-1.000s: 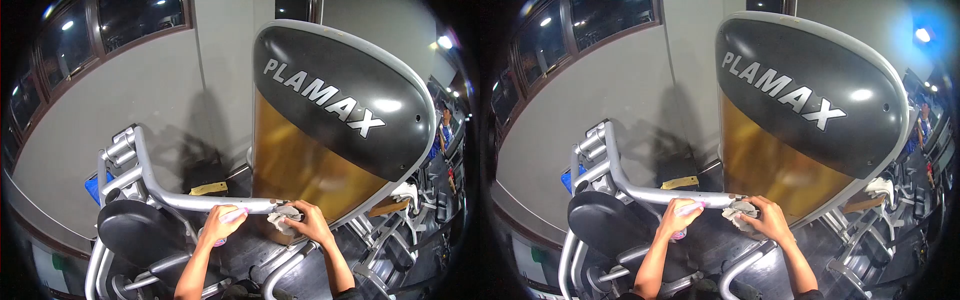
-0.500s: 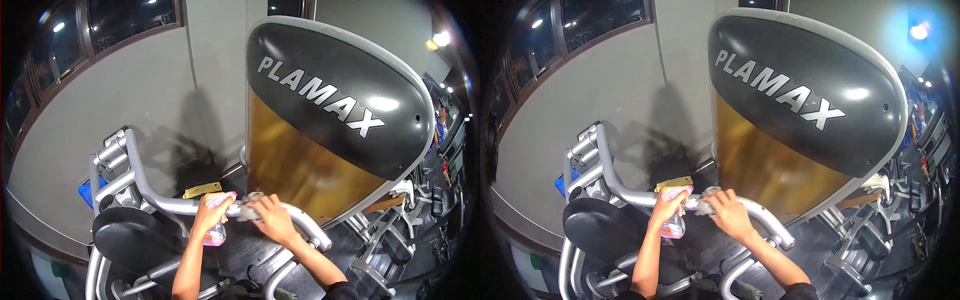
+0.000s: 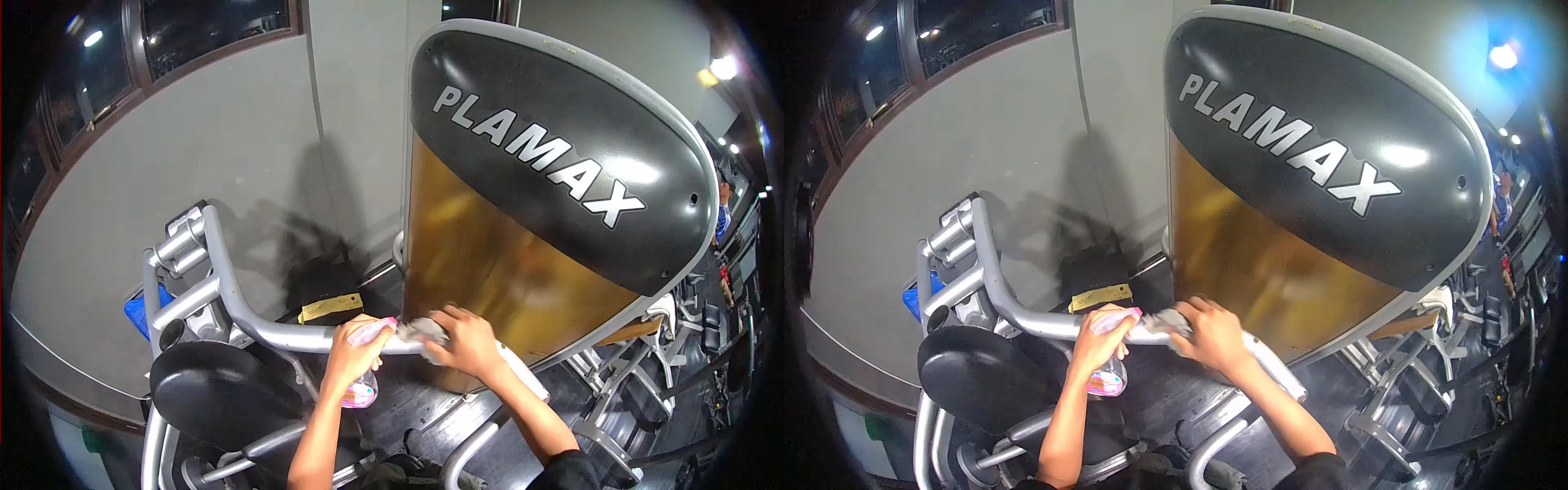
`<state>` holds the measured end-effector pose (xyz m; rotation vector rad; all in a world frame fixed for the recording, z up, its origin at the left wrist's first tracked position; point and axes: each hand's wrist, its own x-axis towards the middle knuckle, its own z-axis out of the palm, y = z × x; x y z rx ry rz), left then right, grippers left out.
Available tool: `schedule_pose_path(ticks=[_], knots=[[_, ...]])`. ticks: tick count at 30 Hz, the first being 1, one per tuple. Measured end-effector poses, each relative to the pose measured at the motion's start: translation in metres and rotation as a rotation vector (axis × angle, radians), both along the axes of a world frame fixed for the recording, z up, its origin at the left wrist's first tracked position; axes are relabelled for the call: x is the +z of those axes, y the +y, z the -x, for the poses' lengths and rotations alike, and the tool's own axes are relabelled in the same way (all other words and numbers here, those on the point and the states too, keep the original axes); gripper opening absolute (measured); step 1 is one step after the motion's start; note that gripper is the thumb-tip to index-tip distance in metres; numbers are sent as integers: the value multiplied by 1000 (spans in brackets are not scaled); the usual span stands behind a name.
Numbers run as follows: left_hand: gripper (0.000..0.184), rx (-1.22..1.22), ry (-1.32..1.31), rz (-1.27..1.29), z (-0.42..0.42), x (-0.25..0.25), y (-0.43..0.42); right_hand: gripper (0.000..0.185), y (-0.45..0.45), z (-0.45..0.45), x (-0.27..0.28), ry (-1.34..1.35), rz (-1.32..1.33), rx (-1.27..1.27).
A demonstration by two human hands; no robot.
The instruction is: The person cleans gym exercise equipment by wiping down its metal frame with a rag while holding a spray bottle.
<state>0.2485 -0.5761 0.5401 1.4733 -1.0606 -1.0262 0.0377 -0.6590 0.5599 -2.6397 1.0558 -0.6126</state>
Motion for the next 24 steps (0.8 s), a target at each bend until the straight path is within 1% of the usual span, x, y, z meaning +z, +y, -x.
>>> schedule_pose_path(ticks=[1, 2, 4, 5, 7, 8, 9, 11, 12, 13, 14, 15, 16, 17, 19, 20, 21, 23, 24], knots=[[24, -14, -29, 19, 0, -1, 0, 41, -8, -13, -6, -40, -53, 61], [24, -15, -29, 18, 0, -2, 2, 41, -15, -24, -8, -40, -53, 60], [21, 10, 22, 44, -1, -4, 6, 49, -28, -42, -11, 20, -173, 171], [21, 9, 20, 41, -1, -4, 7, 49, -38, -41, -11, 18, -176, 170], [19, 43, 31, 60, 2, -5, 8, 64, -60, -28, -6, 245, -304, 147], [18, 70, -10, 83, 4, -3, 9, 72, -75, -24, 5, 462, -451, 87], [18, 70, -8, 83, 5, -4, 8, 73, -84, -11, 2, 408, -638, 24], [18, 79, -109, 186, 7, -8, 8, 70, -116, 1, -40, 442, -743, -28], [18, 79, -107, 186, 6, -12, 7, 69, -125, -3, -46, 389, -876, 163], [18, 78, -157, 244, 5, -17, 5, 69, -131, -10, -52, 393, -877, 163], [17, 78, -208, 301, 4, -19, 5, 66, -136, -21, -61, 418, -931, 236], [17, 80, -207, 301, 4, -18, 5, 64, -137, -33, -64, 441, -985, 310], [17, 77, -173, 257, 4, -16, 5, 63, -126, -47, -52, 344, -1032, 359], [17, 74, -138, 213, 5, -13, 6, 66, -108, -56, -30, 226, -1066, 387], [17, 82, -126, 194, 6, -10, 8, 58, -107, -68, -34, 288, -874, 343], [16, 90, -115, 176, 5, -9, 9, 63, -103, -66, -36, 335, -769, 256], [16, 91, -117, 175, 5, -10, 10, 63, -99, -61, -32, 334, -770, 258], [16, 99, -77, 187, 6, -12, 10, 71, -86, -40, -12, 420, -538, 170], [16, 102, -75, 187, 6, -13, 10, 74, -79, -23, -5, 364, -427, 177]])
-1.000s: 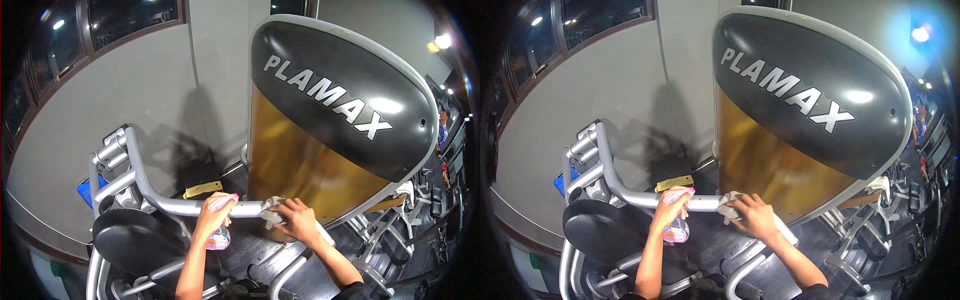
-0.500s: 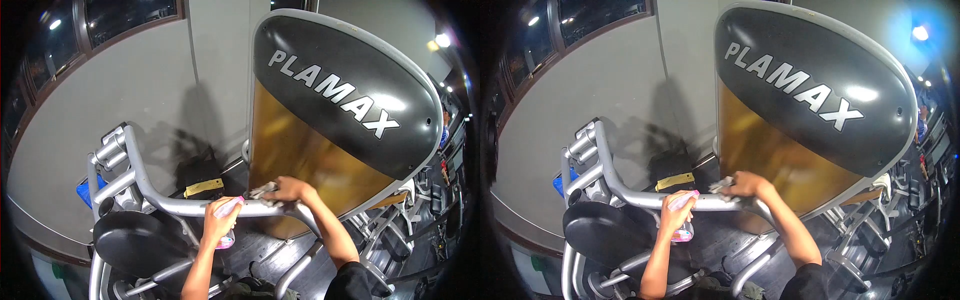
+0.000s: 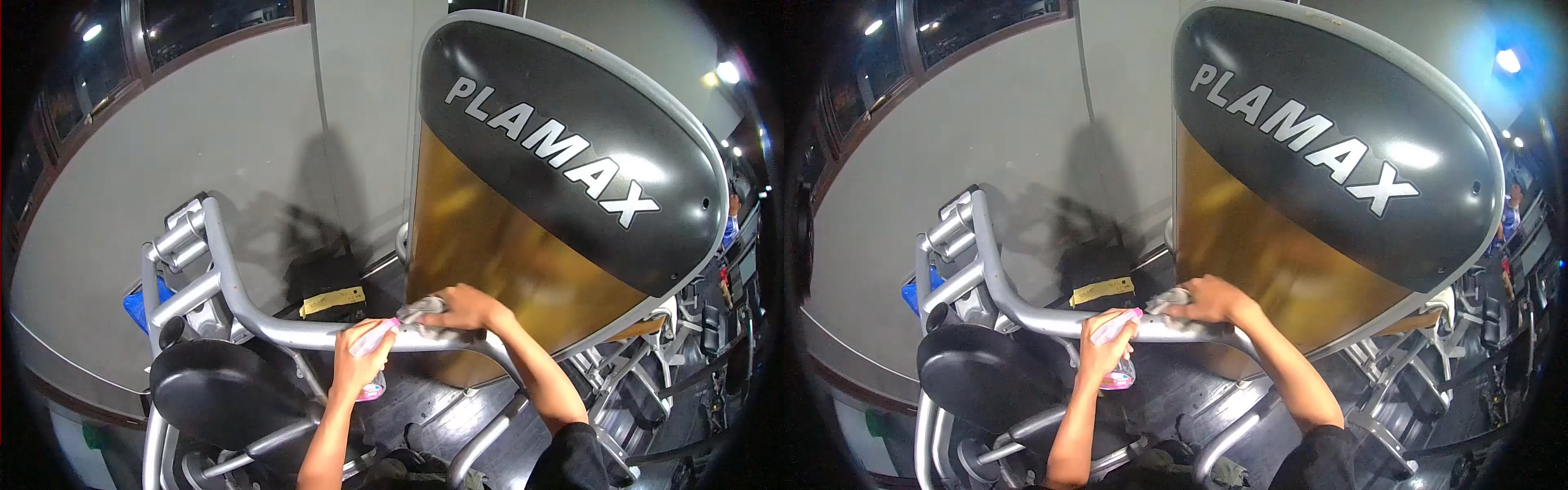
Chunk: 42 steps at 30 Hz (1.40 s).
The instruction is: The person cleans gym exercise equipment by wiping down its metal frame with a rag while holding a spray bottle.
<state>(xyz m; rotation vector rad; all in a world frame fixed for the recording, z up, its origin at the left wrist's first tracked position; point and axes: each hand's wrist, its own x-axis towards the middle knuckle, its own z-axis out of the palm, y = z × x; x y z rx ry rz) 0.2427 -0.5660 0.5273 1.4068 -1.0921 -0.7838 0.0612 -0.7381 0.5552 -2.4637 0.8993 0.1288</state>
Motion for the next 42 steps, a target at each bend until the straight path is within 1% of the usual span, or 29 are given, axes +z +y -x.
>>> schedule_pose_path(ticks=[1, 3, 5, 6, 7, 9, 11, 12, 13, 15, 16, 17, 19, 20, 21, 23, 25, 27, 28, 29, 31, 32, 34, 35, 37, 38, 39, 41, 42], knots=[[17, 2, -28, 14, 0, -1, 0, 68, 9, 10, 22, 84, 43, -34], [17, 1, -53, 30, 1, -5, -2, 59, 25, 36, 32, 21, 82, -105], [17, 3, -189, 178, 0, -14, -5, 47, 48, 39, 19, -161, 279, -52], [17, 1, -185, 178, 0, -14, -6, 40, 62, 38, 10, -299, 425, -55], [17, 1, -167, 151, 1, -13, -5, 39, 70, 36, -3, -379, 486, -24], [17, 4, -149, 122, 1, -15, -4, 43, 88, 26, -21, -431, 478, 209], [18, 0, -138, 151, -3, -20, -5, 49, 109, 26, -19, -217, 472, 294], [18, -4, -82, 69, -1, -11, -2, 47, 108, 33, -24, -139, 523, 334], [18, -4, -86, 67, -2, -13, -2, 47, 105, 45, -32, -144, 522, 333], [18, -8, -147, 120, -2, -17, -3, 43, 95, 67, -41, -115, 717, 321], [17, -8, -198, 158, -1, -14, -3, 38, 93, 73, -40, -73, 755, 330], [17, -8, -195, 158, -1, -14, -4, 38, 92, 71, -41, -69, 754, 331], [17, -17, -270, 242, 0, -16, -6, 36, 92, 57, -42, -103, 879, 395], [17, -20, -270, 245, 0, -15, -6, 38, 92, 45, -39, -210, 911, 418], [18, -21, -253, 237, 0, -15, -6, 42, 92, 32, -39, -243, 971, 444], [18, -18, -239, 225, -1, -13, -3, 44, 100, 2, -39, -347, 1016, 454], [18, -15, -128, 127, -2, -12, -2, 43, 100, 9, -35, -317, 992, 445], [18, -16, -135, 130, -2, -15, -1, 42, 95, 31, -36, -195, 897, 405], [18, -17, -142, 133, -3, -17, -1, 40, 94, 43, -25, -203, 841, 374], [19, -18, -150, 138, -3, -18, -2, 40, 93, 57, -18, -203, 843, 372], [19, -23, -184, 175, -3, -18, -2, 40, 91, 77, -10, -24, 746, 233], [19, -25, -216, 211, -3, -18, -2, 40, 90, 77, -9, -24, 748, 233], [15, -6, -220, 200, 0, -13, -1, 44, 89, 78, -8, -44, 674, 133], [12, 11, -228, 190, 2, -11, -1, 44, 89, 74, -7, -41, 674, 128], [12, 3, -233, 196, 1, -14, -3, 51, 87, 53, -6, -188, 536, 23], [13, 2, -236, 198, 0, -15, -3, 48, 86, 41, -2, -265, 510, -19], [13, 2, -238, 201, -1, -13, -2, 48, 83, 34, -1, -266, 513, -18], [18, -43, -80, 75, 0, -9, 2, 40, 77, 25, -4, -350, 411, -117], [18, -45, -83, 74, 0, -9, 2, 38, 76, 28, 2, -426, 359, -146]])
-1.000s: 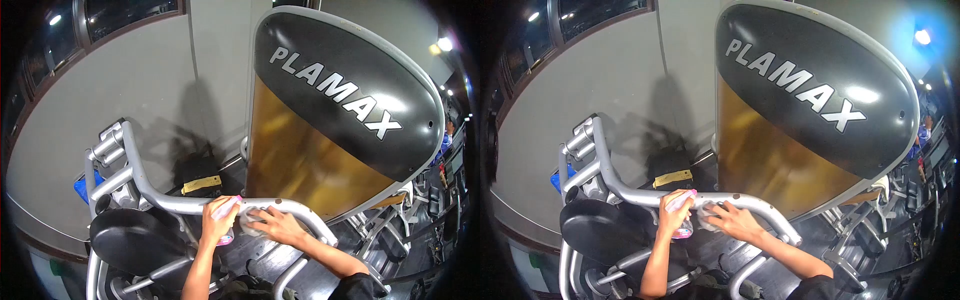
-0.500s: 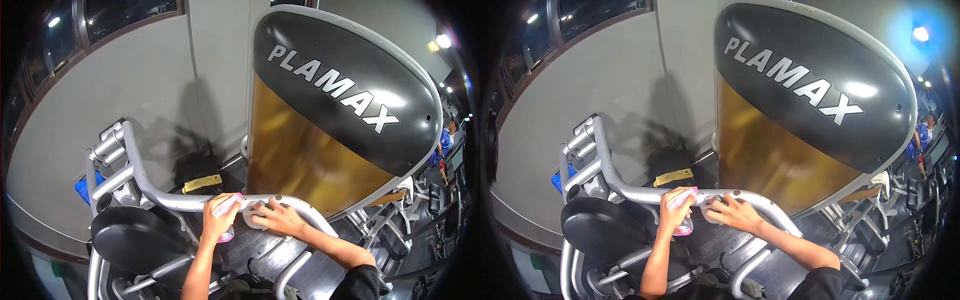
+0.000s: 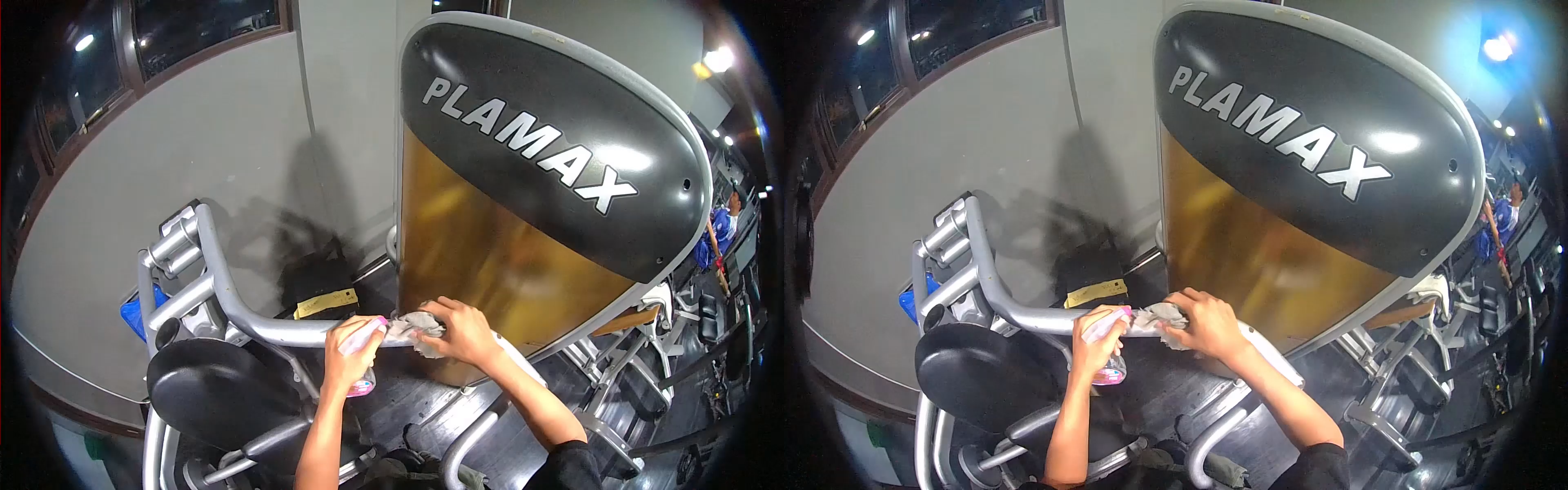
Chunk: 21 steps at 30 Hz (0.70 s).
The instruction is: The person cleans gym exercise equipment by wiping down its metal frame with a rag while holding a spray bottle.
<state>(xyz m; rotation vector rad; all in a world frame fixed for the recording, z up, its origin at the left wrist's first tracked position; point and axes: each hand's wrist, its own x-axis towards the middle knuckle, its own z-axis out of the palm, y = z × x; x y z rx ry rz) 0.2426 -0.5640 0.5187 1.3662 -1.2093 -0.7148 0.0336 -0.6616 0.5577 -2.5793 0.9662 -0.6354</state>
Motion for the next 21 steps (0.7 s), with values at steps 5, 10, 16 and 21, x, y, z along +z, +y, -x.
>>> schedule_pose_path(ticks=[5, 10, 16, 21], knots=[[14, 29, 71, -55, 2, 7, 3, 48, -1, 35, 16, 143, -26, -130], [13, 5, -121, 184, -3, -9, 0, 45, -3, 37, 13, 159, -15, -179], [12, -25, -160, 111, -8, -15, 2, 65, -32, 1, -3, 206, -226, -141], [13, -12, -160, 95, -7, -17, 2, 83, -70, 27, 13, 336, -672, -149]])
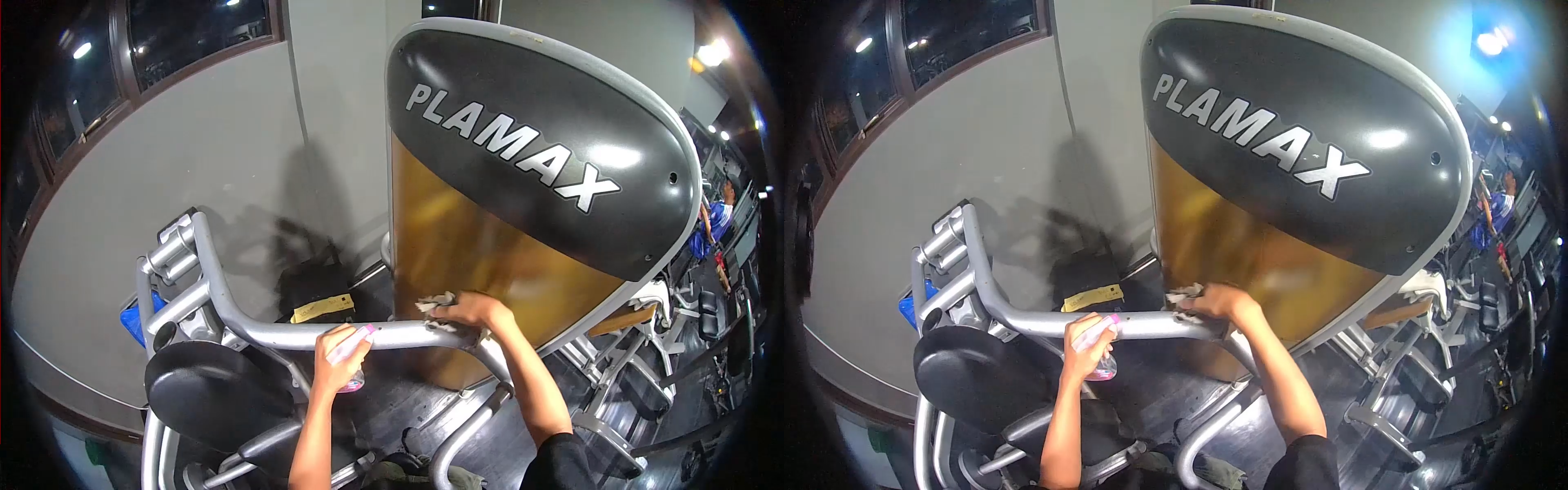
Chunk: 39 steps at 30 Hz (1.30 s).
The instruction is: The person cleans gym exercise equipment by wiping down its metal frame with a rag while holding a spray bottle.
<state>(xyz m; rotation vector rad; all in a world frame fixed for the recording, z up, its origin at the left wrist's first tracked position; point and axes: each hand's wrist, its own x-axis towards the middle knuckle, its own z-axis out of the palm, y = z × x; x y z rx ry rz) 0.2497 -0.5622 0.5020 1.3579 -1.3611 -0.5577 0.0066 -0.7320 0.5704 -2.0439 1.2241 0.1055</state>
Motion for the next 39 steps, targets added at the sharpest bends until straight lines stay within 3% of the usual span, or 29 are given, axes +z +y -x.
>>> schedule_pose_path(ticks=[3, 5, 6, 8, 10, 12, 14, 16, 17, 19, 20, 22, 28, 34, 36, 39], knots=[[14, 5, -18, 10, 1, -3, -2, 75, -7, -10, 8, -10, -85, 50], [14, 10, -28, 12, 3, 0, -1, 67, -22, -32, -10, 205, -59, 161], [14, 14, -38, 15, 3, 1, -2, 65, -22, -40, -1, 94, -168, 267], [15, 20, -32, -5, 1, -4, -2, 61, -32, -62, -38, 55, -144, 245], [16, 28, -25, -24, 2, 1, -1, 59, -29, -67, -31, 99, -152, 244], [18, 11, 105, -132, 3, 10, 3, 56, -31, -62, -31, 144, -321, 130], [19, 17, 98, -121, 3, 9, 2, 58, -38, -44, -33, 216, -145, 651], [20, 19, 93, -109, 2, 2, 1, 59, -24, -41, -24, 196, -296, 130], [20, 21, 40, -67, 0, -4, -1, 59, -18, -39, -21, 196, -296, 128], [20, 21, -12, -24, 0, -6, -4, 65, -4, -34, -16, 162, 93, 112], [19, 13, -7, -15, 1, -1, -3, 65, 11, -29, -14, 164, 90, 112], [19, 8, 1, -10, -1, -2, -1, 49, 43, -19, -13, -183, 619, 264], [15, -7, -16, -55, 1, 3, 0, 39, 59, 35, -6, -139, 682, 380], [13, -2, -69, 4, 4, 6, 0, 29, 68, 37, -14, 19, 967, 588], [13, 1, -85, 11, 3, 6, -1, 30, 68, 23, -26, -84, 1030, 656], [13, 9, -94, 2, 1, 3, -1, 37, 75, 16, -35, -17, 1120, 706]])
